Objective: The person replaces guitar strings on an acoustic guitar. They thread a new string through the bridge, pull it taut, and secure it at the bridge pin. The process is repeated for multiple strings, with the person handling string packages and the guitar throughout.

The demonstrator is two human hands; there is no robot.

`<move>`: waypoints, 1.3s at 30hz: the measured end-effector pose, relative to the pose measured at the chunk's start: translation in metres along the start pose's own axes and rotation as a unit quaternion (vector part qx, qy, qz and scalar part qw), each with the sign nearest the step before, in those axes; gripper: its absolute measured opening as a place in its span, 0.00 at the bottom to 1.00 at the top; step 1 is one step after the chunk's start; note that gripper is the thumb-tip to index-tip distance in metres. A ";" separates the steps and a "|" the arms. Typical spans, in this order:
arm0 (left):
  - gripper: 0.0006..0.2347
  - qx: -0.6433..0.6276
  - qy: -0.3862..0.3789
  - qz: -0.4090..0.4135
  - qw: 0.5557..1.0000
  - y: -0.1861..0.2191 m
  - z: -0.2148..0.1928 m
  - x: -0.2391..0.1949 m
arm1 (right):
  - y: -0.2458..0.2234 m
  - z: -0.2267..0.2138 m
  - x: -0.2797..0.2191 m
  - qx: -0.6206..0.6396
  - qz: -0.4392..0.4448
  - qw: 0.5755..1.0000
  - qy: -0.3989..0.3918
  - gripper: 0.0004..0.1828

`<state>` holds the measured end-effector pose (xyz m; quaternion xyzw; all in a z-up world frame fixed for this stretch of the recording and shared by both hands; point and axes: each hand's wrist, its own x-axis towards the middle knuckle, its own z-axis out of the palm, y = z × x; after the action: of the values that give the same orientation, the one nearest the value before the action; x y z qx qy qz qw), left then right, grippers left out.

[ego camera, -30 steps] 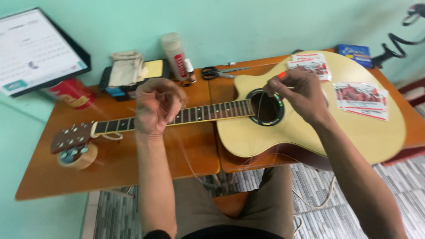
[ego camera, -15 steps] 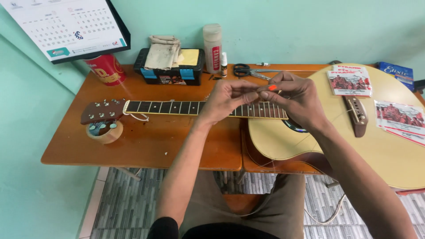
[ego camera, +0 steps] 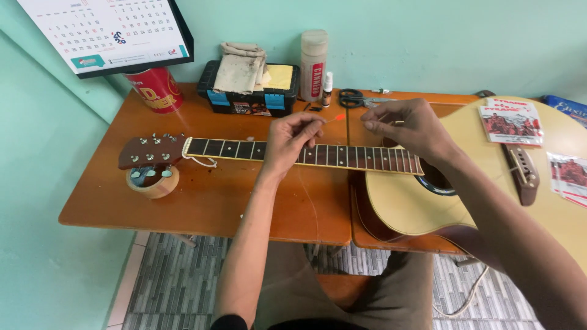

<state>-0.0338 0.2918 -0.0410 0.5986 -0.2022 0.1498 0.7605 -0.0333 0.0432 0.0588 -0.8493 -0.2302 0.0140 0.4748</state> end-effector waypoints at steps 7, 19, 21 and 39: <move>0.07 -0.004 0.100 -0.018 0.995 -0.024 -0.020 -0.003 | 0.080 0.035 0.096 -0.089 -0.020 0.992 -0.089 0.10; 0.07 -0.039 0.137 -0.062 0.988 -0.015 -0.033 -0.003 | 0.149 0.110 0.198 -0.349 -0.058 0.927 -0.130 0.14; 0.07 -0.056 0.148 -0.074 0.985 -0.016 -0.033 -0.003 | 0.143 0.117 0.197 -0.338 -0.055 0.934 -0.100 0.14; 0.07 -0.085 0.163 -0.064 0.981 -0.017 -0.033 -0.001 | 0.184 0.131 0.221 -0.363 0.006 0.925 -0.109 0.10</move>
<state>-0.0224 0.3194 -0.0627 0.5110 -0.0490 0.1780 0.8395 0.2019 0.1557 -0.1200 -0.9581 -0.2648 0.0244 0.1062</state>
